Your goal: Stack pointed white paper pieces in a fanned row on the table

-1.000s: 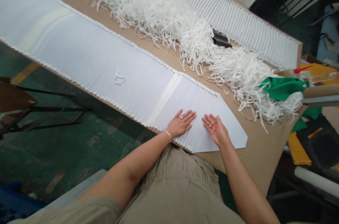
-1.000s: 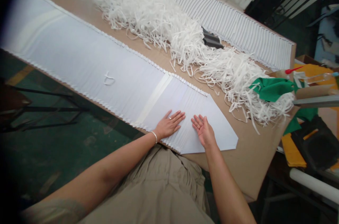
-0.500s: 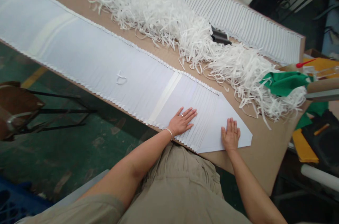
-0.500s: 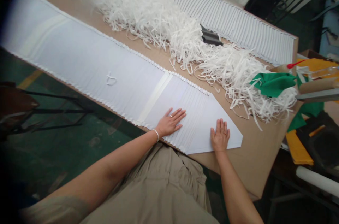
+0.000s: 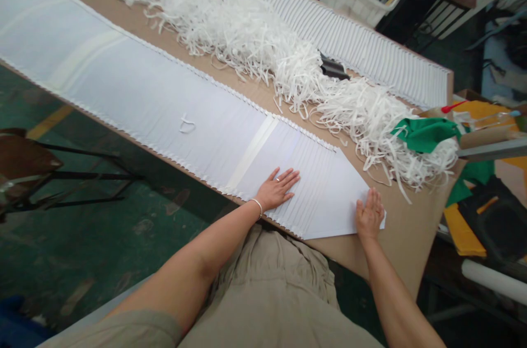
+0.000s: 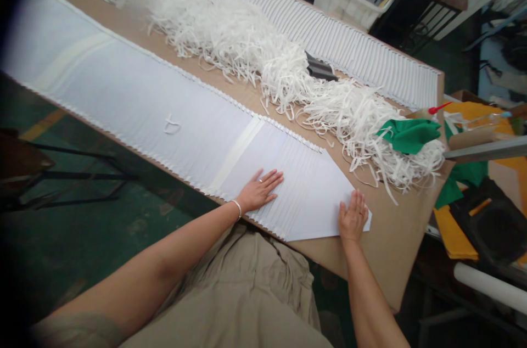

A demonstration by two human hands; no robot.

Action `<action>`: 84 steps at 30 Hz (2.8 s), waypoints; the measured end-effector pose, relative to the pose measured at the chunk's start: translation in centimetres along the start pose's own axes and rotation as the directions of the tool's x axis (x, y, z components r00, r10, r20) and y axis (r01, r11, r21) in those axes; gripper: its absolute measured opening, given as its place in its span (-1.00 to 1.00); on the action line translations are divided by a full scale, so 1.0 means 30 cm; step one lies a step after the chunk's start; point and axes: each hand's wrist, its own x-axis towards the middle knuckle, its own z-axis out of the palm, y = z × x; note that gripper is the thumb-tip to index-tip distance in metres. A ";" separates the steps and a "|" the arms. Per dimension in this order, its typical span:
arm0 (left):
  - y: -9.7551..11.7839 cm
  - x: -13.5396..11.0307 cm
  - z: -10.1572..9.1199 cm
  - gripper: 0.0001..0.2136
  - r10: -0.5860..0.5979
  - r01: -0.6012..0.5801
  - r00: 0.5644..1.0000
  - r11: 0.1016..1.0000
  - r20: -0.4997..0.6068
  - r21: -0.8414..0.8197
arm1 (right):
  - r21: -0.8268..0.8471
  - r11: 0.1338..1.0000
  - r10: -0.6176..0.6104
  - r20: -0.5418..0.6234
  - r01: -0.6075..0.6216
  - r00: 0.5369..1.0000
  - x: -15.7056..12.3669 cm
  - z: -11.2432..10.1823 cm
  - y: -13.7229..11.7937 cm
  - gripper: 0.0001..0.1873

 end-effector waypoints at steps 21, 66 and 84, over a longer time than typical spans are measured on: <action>0.217 0.091 0.043 -0.41 0.021 -0.021 0.999 1.000 0.051 -0.001 | 0.062 0.982 -0.181 0.026 0.179 0.983 0.041 -0.021 -0.016 -0.33; 0.237 -0.045 0.112 -0.39 -0.534 0.531 0.843 0.845 -0.060 -0.057 | 0.214 0.659 -0.752 0.174 0.721 0.635 0.305 -0.046 -0.228 -0.29; 0.559 0.162 0.114 -0.46 -0.289 0.281 0.956 0.949 -0.045 -0.141 | 0.155 0.773 -0.632 0.261 0.615 0.729 0.172 -0.088 -0.048 -0.15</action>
